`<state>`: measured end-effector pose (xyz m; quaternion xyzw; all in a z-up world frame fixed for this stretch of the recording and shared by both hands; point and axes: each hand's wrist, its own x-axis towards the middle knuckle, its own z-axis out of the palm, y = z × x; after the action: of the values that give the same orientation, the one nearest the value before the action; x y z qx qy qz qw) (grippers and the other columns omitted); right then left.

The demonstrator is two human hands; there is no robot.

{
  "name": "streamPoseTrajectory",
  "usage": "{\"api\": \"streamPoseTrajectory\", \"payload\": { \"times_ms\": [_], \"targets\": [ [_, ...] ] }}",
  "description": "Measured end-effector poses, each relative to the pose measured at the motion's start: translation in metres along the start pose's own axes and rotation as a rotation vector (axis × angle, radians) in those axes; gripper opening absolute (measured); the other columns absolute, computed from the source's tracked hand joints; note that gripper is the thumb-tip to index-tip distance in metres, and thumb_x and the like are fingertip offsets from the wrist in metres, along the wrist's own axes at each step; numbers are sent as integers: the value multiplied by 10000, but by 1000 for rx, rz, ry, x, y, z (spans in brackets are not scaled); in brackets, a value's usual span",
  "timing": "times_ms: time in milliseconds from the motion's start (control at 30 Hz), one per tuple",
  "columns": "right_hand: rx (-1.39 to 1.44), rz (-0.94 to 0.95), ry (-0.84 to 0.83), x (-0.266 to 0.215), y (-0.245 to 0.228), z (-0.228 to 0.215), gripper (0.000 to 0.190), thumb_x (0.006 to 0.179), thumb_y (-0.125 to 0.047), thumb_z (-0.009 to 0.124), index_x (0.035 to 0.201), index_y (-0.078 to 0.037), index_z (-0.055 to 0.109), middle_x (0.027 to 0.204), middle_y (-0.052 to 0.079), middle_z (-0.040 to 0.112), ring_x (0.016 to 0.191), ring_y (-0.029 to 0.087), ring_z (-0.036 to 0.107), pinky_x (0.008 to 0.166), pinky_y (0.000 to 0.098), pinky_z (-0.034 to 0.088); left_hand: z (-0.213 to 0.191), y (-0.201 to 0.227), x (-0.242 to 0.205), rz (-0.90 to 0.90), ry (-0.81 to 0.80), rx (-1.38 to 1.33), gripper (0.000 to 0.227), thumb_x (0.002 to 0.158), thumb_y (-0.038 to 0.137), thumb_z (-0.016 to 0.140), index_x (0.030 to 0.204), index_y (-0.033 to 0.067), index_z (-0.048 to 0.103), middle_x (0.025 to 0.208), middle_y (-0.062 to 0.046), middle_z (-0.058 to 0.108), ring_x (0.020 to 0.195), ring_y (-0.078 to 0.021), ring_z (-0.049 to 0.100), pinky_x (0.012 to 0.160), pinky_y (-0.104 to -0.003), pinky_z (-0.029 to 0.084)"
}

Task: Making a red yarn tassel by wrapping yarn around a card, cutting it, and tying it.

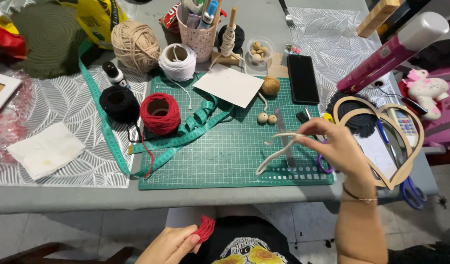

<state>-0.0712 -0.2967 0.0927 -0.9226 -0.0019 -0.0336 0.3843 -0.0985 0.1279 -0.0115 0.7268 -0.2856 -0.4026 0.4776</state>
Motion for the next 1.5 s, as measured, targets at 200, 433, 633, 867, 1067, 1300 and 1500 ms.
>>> {"api": "streamPoseTrajectory", "payload": {
  "times_ms": [200, 433, 633, 867, 1067, 1300, 1500],
  "targets": [
    [-196, 79, -56, 19, 25, -77, 211, 900, -250, 729, 1017, -74, 739, 914, 40, 781, 830, 124, 741, 783, 249, 594, 7, -2, 14, 133, -54, 90, 387, 1074, 399, 402, 842, 190, 631, 734, 69, 650, 610, -104, 626, 615, -258, 428],
    [-527, 129, -179, 135, 62, -56, 205, 977, -366, 694, 1056, -188, 755, 1065, 26, 683, 978, 187, 603, 844, 363, 479, 10, 2, 13, 3, 50, 320, 391, 1049, 497, 395, 836, 240, 597, 746, 72, 701, 679, -187, 714, 627, -335, 478],
    [-619, -81, -130, 182, 131, -35, 299, 874, -399, 784, 1056, -162, 790, 1258, 112, 652, 1213, 291, 580, 972, 447, 451, -4, -33, 12, -34, 379, 766, 272, 1054, 449, 411, 918, 234, 509, 758, 31, 660, 685, -275, 681, 513, -473, 453],
    [-572, -594, -182, 156, 20, 42, 773, 807, -457, 803, 1435, -80, 556, 1459, 180, 562, 1337, 336, 511, 1159, 505, 390, -38, 30, 63, 185, 584, 980, 321, 1069, 362, 552, 841, 148, 480, 771, 15, 471, 512, -170, 547, 369, -348, 399],
    [-745, -882, 147, 158, 9, 35, 230, 895, -50, 793, 1097, -159, 779, 1043, 39, 806, 932, 237, 753, 829, 364, 633, -41, 26, 66, 250, 367, 782, 298, 1098, 385, 482, 936, 138, 522, 815, -6, 550, 591, -248, 584, 454, -407, 412],
    [-274, -366, 380, 172, 63, -62, 145, 1074, 38, 711, 1211, 35, 665, 1092, 164, 719, 924, 238, 694, 844, 319, 570, -33, -12, 42, 94, 238, 387, 414, 1078, 473, 363, 837, 182, 532, 733, 25, 597, 634, -187, 606, 583, -339, 407],
    [197, -23, 177, 225, 127, -41, 213, 1045, -113, 674, 1225, -50, 578, 1088, 101, 668, 987, 186, 683, 838, 300, 627, -19, -30, 27, 130, 240, 335, 450, 1064, 545, 345, 827, 205, 520, 681, 25, 558, 585, -179, 602, 562, -329, 399]
  ]
}}
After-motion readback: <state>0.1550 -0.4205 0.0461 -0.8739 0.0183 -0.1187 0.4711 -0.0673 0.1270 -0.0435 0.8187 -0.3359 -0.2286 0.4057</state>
